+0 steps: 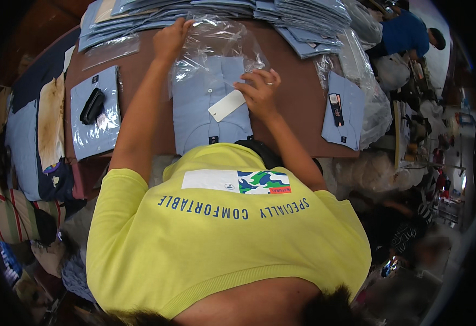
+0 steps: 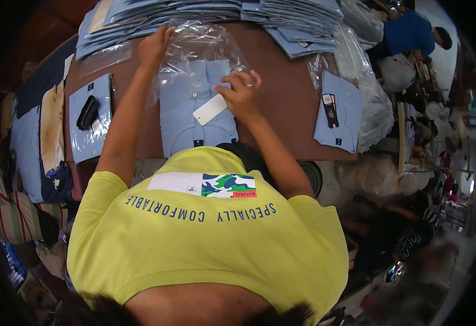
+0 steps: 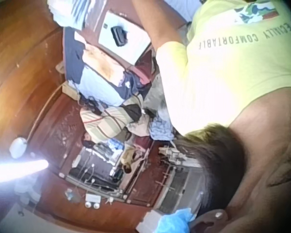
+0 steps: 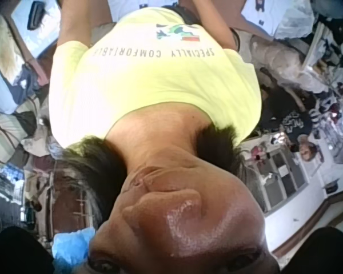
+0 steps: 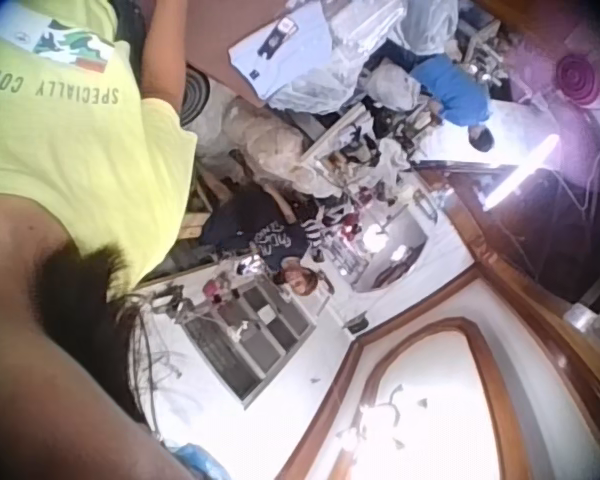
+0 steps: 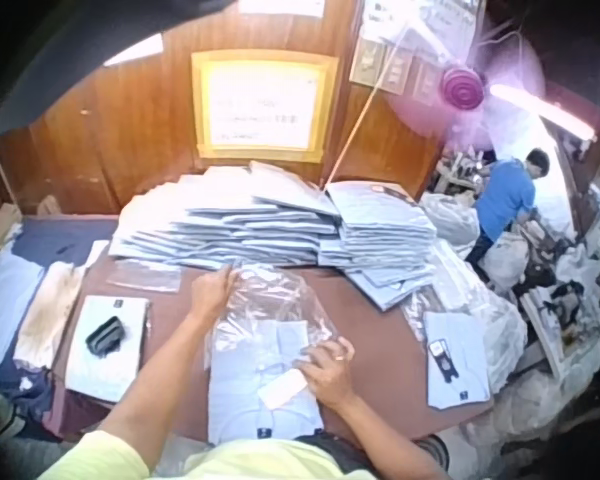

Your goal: The person packages folded shirts into plastic bags at a workbench, sealing the bags and organizing them into a stack.

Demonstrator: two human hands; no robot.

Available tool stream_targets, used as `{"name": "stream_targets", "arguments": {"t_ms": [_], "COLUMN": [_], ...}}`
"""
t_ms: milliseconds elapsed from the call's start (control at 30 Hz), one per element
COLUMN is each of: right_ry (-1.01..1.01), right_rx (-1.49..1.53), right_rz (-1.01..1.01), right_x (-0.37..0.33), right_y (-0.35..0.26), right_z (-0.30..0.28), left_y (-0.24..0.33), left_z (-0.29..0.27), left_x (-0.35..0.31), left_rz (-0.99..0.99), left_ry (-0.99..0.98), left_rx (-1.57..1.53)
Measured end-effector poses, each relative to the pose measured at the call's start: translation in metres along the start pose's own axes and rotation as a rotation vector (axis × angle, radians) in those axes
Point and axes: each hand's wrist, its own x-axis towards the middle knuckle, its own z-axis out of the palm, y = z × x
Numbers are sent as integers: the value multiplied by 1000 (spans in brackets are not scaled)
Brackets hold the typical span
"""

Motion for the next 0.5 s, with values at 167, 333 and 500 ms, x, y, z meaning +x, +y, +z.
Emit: {"name": "stream_targets", "arguments": {"t_ms": [167, 333, 500], "right_ry": [210, 340, 85], "right_rx": [-88, -147, 40], "right_rz": [142, 263, 149], "right_x": [-9, 0, 24], "right_y": [16, 38, 64], "right_z": [-6, -21, -21], "left_y": [0, -18, 37], "left_z": [-3, -11, -44], "left_x": [-4, 1, 44], "left_rz": [-95, -214, 500], "left_ry": [93, 113, 348], "left_rx": [-43, -37, -125]}}
